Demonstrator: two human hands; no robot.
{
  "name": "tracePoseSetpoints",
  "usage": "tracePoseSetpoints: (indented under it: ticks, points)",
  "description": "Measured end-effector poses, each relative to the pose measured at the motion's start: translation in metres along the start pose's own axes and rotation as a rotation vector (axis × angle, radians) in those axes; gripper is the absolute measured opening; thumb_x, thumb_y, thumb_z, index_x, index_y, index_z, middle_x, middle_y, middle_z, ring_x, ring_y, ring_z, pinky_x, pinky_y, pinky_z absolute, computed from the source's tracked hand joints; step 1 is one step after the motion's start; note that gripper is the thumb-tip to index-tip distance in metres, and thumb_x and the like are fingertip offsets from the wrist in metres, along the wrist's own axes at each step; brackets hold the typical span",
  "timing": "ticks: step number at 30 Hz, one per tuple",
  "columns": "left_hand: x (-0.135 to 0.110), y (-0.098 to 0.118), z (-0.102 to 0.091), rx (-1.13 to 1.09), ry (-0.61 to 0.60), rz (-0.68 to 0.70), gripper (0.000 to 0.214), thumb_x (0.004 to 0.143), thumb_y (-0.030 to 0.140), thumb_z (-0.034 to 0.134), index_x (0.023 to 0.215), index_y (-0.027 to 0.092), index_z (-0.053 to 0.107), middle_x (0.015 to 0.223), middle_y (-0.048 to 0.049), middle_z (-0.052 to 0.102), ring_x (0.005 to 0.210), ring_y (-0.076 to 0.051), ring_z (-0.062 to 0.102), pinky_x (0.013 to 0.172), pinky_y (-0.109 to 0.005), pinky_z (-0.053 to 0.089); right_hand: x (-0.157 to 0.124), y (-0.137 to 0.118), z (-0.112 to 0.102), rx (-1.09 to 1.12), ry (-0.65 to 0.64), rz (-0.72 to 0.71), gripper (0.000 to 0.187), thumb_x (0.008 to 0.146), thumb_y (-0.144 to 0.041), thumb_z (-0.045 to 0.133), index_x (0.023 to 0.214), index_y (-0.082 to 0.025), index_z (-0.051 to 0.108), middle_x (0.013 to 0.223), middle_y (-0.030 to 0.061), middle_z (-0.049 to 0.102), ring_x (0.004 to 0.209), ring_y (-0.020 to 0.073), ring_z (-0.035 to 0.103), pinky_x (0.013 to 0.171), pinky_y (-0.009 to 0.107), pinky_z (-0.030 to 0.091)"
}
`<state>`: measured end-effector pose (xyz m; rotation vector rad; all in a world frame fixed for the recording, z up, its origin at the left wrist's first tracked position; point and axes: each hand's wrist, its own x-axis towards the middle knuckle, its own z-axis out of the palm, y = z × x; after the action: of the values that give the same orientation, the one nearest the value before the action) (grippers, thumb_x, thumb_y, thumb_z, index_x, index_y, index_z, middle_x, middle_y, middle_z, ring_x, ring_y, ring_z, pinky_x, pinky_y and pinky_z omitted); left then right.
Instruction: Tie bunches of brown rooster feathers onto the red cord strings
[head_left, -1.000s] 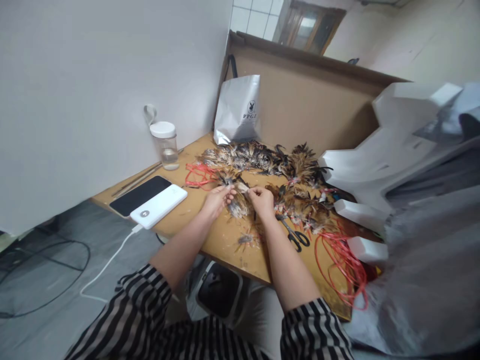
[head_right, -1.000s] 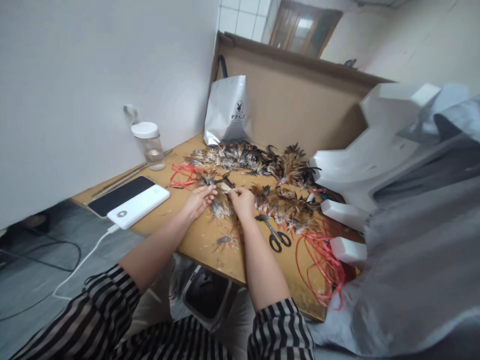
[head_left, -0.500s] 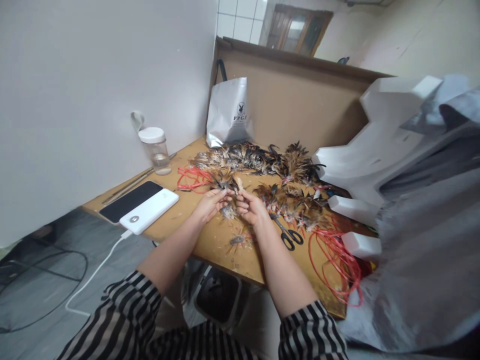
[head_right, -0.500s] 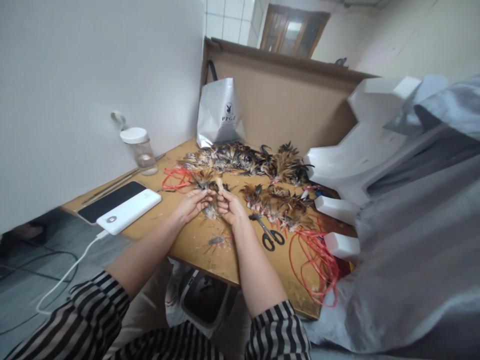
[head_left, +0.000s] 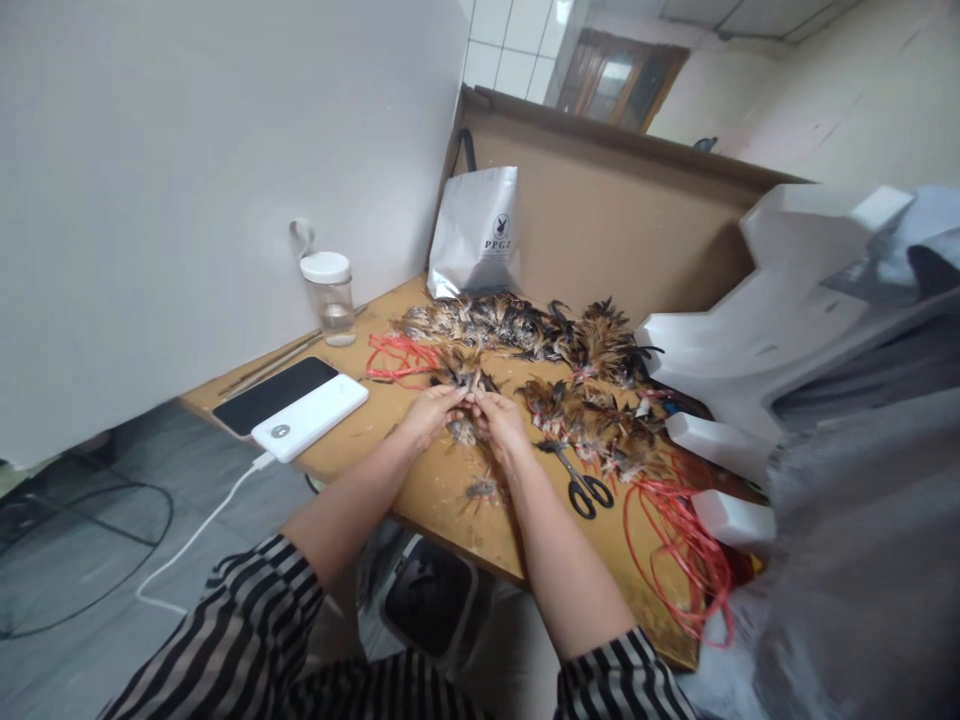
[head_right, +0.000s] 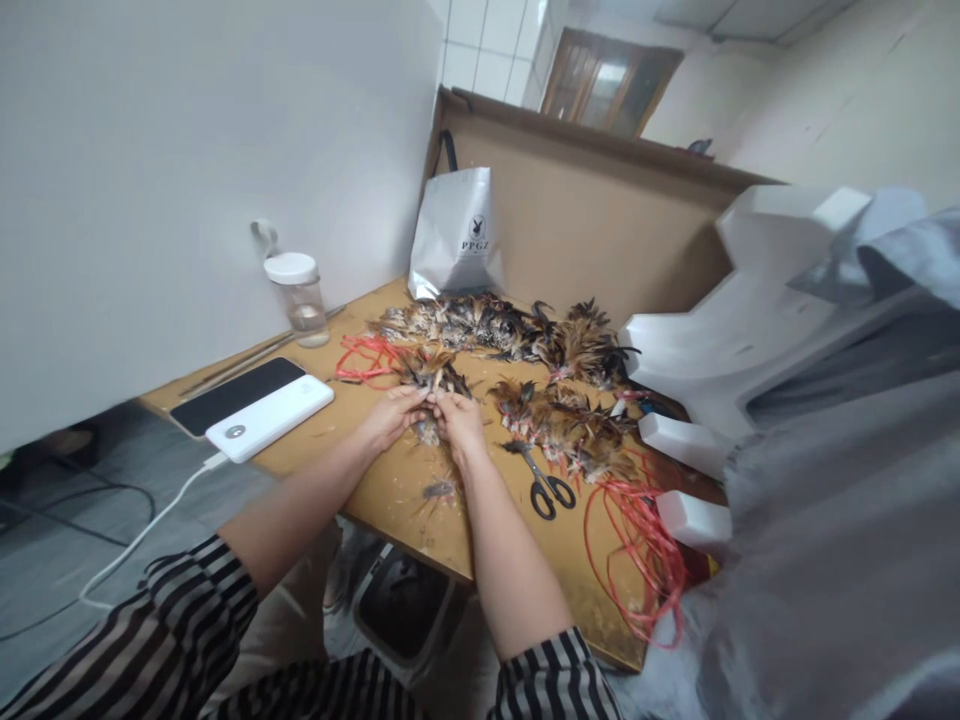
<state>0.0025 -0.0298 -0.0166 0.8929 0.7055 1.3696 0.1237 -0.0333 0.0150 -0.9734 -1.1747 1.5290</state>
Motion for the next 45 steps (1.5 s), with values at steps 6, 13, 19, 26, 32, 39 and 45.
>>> tracePoseSetpoints:
  ticks: [6, 13, 19, 26, 32, 39, 45]
  points:
    - [0.000, -0.002, 0.000, -0.028, 0.049, -0.022, 0.023, 0.061, 0.028, 0.070, 0.072, 0.009, 0.066, 0.069, -0.0070, 0.065, 0.058, -0.009, 0.057, 0.052, -0.017, 0.042, 0.002, 0.004, 0.000, -0.302, 0.092, -0.151, 0.034, 0.066, -0.045, 0.055, 0.048, -0.017, 0.046, 0.036, -0.0076, 0.032, 0.037, 0.0053, 0.025, 0.040, 0.020, 0.019]
    - [0.001, 0.000, 0.002, 0.001, 0.093, -0.026, 0.020, 0.059, 0.025, 0.071, 0.069, 0.008, 0.066, 0.062, -0.0067, 0.063, 0.055, -0.009, 0.056, 0.047, -0.016, 0.040, 0.010, 0.011, -0.005, -0.324, 0.175, -0.243, 0.023, 0.059, -0.037, 0.062, 0.061, -0.016, 0.051, 0.049, -0.0048, 0.049, 0.043, 0.0066, 0.038, 0.044, 0.019, 0.030]
    - [0.003, 0.000, 0.001, 0.094, 0.166, 0.024, 0.020, 0.060, 0.027, 0.069, 0.067, 0.009, 0.066, 0.058, -0.0058, 0.062, 0.048, -0.008, 0.052, 0.044, -0.016, 0.036, 0.004, 0.002, 0.000, -0.082, 0.109, -0.125, 0.028, 0.058, -0.035, 0.064, 0.076, -0.018, 0.052, 0.045, -0.0066, 0.048, 0.035, 0.0063, 0.037, 0.037, 0.019, 0.027]
    - [0.003, 0.001, 0.003, 0.251, 0.193, 0.087, 0.021, 0.063, 0.031, 0.066, 0.059, 0.010, 0.063, 0.052, -0.0042, 0.060, 0.037, -0.006, 0.045, 0.039, -0.017, 0.032, 0.002, 0.001, 0.001, -0.160, 0.130, -0.113, 0.026, 0.059, -0.038, 0.063, 0.061, -0.017, 0.047, 0.039, -0.0068, 0.046, 0.032, 0.0053, 0.033, 0.035, 0.019, 0.025]
    - [0.001, 0.003, 0.004, 0.111, 0.141, 0.006, 0.023, 0.063, 0.031, 0.067, 0.068, 0.009, 0.064, 0.052, -0.0041, 0.060, 0.042, -0.007, 0.049, 0.040, -0.016, 0.034, 0.003, 0.001, -0.001, -0.147, 0.188, -0.144, 0.023, 0.057, -0.036, 0.063, 0.060, -0.017, 0.050, 0.038, -0.0078, 0.043, 0.034, 0.0056, 0.032, 0.037, 0.020, 0.023]
    - [-0.001, 0.002, 0.003, 0.074, 0.077, -0.026, 0.026, 0.062, 0.033, 0.068, 0.069, 0.008, 0.063, 0.054, -0.0056, 0.061, 0.044, -0.007, 0.052, 0.041, -0.016, 0.035, 0.004, 0.004, 0.000, -0.112, 0.169, -0.158, 0.022, 0.056, -0.033, 0.064, 0.065, -0.015, 0.056, 0.050, -0.0043, 0.053, 0.044, 0.0068, 0.041, 0.044, 0.019, 0.030]
    - [0.000, 0.002, 0.004, 0.129, 0.088, 0.006, 0.024, 0.064, 0.032, 0.066, 0.063, 0.009, 0.062, 0.051, -0.0042, 0.058, 0.038, -0.005, 0.047, 0.039, -0.016, 0.032, 0.006, 0.006, 0.000, -0.104, 0.180, -0.184, 0.022, 0.054, -0.029, 0.067, 0.064, -0.015, 0.054, 0.052, -0.0043, 0.054, 0.045, 0.0066, 0.041, 0.045, 0.019, 0.030]
